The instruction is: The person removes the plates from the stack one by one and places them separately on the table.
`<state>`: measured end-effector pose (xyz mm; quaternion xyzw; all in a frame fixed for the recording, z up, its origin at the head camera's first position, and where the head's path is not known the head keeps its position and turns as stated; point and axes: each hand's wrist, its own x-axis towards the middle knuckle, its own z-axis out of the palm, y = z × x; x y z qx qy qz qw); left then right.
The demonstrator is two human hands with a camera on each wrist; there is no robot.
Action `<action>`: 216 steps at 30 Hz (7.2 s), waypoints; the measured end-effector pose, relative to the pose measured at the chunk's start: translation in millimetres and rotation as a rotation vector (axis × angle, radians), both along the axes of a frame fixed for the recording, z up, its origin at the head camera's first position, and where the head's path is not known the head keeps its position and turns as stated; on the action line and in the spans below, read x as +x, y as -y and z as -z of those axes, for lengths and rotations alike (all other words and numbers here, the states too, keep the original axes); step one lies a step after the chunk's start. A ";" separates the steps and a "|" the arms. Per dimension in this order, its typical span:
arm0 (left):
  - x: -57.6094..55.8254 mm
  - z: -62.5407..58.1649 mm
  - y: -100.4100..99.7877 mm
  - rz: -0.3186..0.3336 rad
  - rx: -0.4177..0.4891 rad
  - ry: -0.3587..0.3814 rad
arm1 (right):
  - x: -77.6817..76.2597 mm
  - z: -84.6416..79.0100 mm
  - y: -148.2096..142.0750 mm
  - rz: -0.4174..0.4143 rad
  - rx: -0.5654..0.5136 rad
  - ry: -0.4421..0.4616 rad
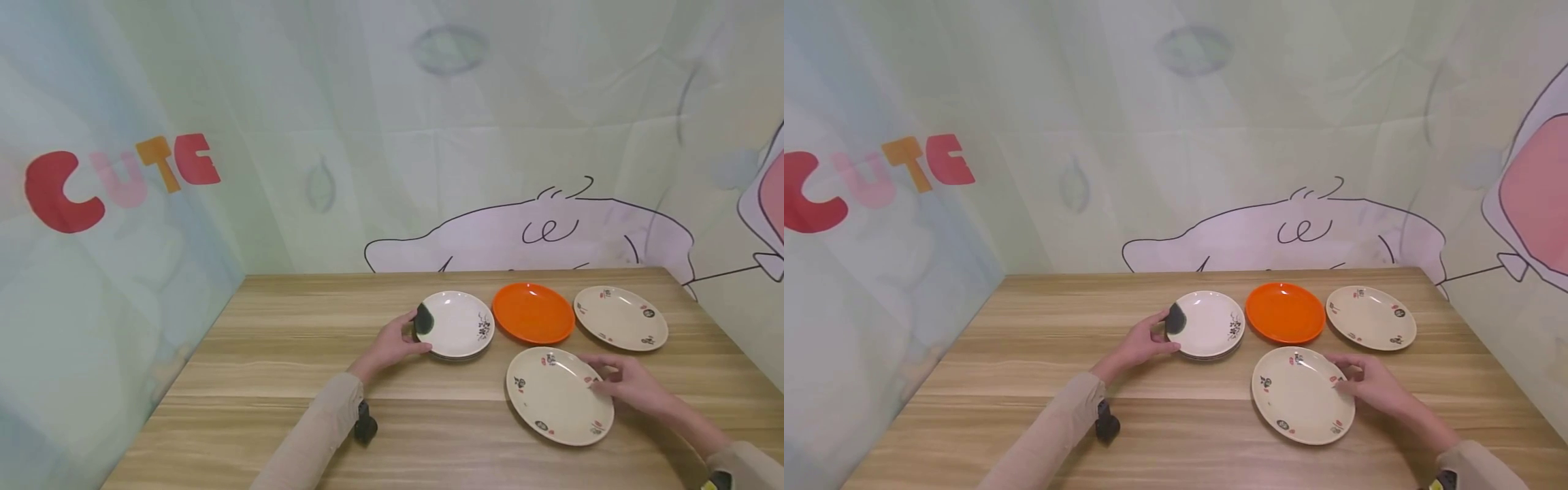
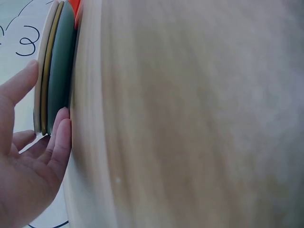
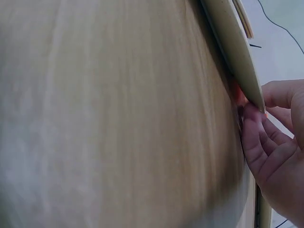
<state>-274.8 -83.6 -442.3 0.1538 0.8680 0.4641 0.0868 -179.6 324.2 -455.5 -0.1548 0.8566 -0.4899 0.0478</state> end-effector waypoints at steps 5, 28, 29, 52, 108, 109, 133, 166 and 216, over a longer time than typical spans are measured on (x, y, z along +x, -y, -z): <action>-0.1 0.2 0.3 -0.003 -0.006 0.001 | -0.7 -2.1 0.3 0.009 0.024 0.002; 0.5 -2.8 -1.6 -0.029 -0.028 0.029 | -51.4 -33.9 50.3 0.041 0.109 -0.022; 0.4 -2.8 -1.6 -0.028 -0.027 0.030 | -54.0 -33.3 54.9 0.034 0.101 -0.012; -0.5 -6.3 -3.8 -0.039 -0.033 0.054 | -76.9 -26.0 129.0 0.016 -0.113 0.176; -10.8 -13.5 -1.4 -0.176 -0.033 0.024 | -75.6 -25.7 145.2 0.059 -0.024 0.186; -11.5 -13.6 -0.7 -0.174 -0.024 0.028 | -75.6 -25.4 145.4 0.061 -0.024 0.184; -5.6 -23.5 31.1 -0.048 0.267 0.220 | -75.5 -23.7 147.8 0.088 -0.028 0.182; -5.1 -36.2 106.1 -0.263 0.364 0.171 | -75.5 -25.7 148.7 0.104 -0.026 0.225; 1.2 1.1 129.4 -0.305 0.351 0.251 | -73.2 -30.3 149.1 0.093 0.002 0.222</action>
